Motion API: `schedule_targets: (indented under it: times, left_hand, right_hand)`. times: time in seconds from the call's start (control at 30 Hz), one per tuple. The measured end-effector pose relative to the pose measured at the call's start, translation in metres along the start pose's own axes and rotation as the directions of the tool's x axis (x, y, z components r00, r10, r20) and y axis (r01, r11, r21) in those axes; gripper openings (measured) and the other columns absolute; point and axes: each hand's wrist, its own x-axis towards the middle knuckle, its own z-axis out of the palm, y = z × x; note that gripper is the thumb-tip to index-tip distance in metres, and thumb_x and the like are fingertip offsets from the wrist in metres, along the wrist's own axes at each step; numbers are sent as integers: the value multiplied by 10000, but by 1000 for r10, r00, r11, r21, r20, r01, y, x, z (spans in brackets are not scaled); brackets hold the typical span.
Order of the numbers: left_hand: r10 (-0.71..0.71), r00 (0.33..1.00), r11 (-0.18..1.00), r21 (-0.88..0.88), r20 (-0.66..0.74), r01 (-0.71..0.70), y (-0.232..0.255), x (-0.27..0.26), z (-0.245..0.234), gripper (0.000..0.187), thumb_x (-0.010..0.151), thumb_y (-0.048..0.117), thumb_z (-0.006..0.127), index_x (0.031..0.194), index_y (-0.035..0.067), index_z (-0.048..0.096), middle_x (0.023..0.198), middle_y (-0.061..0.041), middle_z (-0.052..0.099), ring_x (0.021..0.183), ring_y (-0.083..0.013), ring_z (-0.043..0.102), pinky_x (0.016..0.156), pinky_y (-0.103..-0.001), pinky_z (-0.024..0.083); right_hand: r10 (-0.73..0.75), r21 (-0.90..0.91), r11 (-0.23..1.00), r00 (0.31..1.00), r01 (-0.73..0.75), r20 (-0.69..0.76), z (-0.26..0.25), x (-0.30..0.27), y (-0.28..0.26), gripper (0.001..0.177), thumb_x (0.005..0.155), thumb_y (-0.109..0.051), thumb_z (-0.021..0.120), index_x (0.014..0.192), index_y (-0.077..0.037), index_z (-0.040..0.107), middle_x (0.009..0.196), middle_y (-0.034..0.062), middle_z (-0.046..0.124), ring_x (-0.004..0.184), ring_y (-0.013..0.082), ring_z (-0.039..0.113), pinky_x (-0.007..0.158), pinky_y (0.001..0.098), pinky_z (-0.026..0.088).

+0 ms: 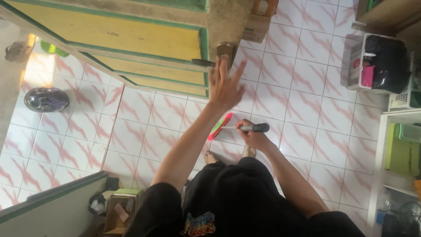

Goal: The person sweeps the tiled floor of a room using a broom. They move around the room, sweeping near a door, shelves, and a water dispenser, gathering debris across the floor surface.

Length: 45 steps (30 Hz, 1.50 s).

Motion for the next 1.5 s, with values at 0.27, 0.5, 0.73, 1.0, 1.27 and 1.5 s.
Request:
schedule_targets:
  times: [0.27,0.5,0.73,1.0,1.27,1.5]
  left_hand:
    - [168,986,136,-990,3,-21,62,-111,-112,552,954,266,607,1405,-20,468,1297,-126,590,1243,-193,575,1049,-358,479]
    - [-440,882,111,-964,170,242,41,-139,-46,281,983,137,673,772,-7,554,685,12,484,657,-72,426,590,-258,335]
    - [-604,783,76,-966,153,248,-22,-209,51,104,909,105,668,899,29,597,773,6,627,737,-73,589,654,-251,465]
    - [-211,926,874,-484,-313,36,-107,-217,-59,136,942,63,668,888,-57,702,793,-225,676,703,-250,655,649,-315,513]
    - [-270,957,633,-769,-108,92,-200,-179,-202,127,915,52,589,894,-41,672,773,-158,670,695,-147,671,632,-305,513]
    - [-321,891,204,-896,319,395,-264,-197,-238,269,1003,143,631,797,-24,669,642,1,511,616,-51,428,534,-280,315]
  right_hand:
    - [35,-245,968,998,-47,-53,7,12,-27,245,886,-184,673,1116,-111,635,947,100,688,894,267,683,742,392,529]
    - [-17,-408,913,1000,14,-3,43,32,-6,232,871,-234,637,1060,-106,680,1098,145,718,1020,380,667,817,451,522]
    - [270,-133,962,905,-238,328,104,46,71,219,800,-156,613,952,-31,710,940,146,769,935,238,738,788,394,561]
    - [164,183,955,931,-232,325,235,105,44,221,812,-211,690,914,-15,686,917,129,736,892,161,683,739,350,551]
    - [50,247,960,948,-132,314,346,220,-40,227,797,-264,690,837,-48,637,849,113,696,837,219,681,717,362,530]
    - [332,-260,927,915,-271,230,317,213,-129,292,772,-333,706,848,-53,676,928,126,738,925,301,720,770,409,542]
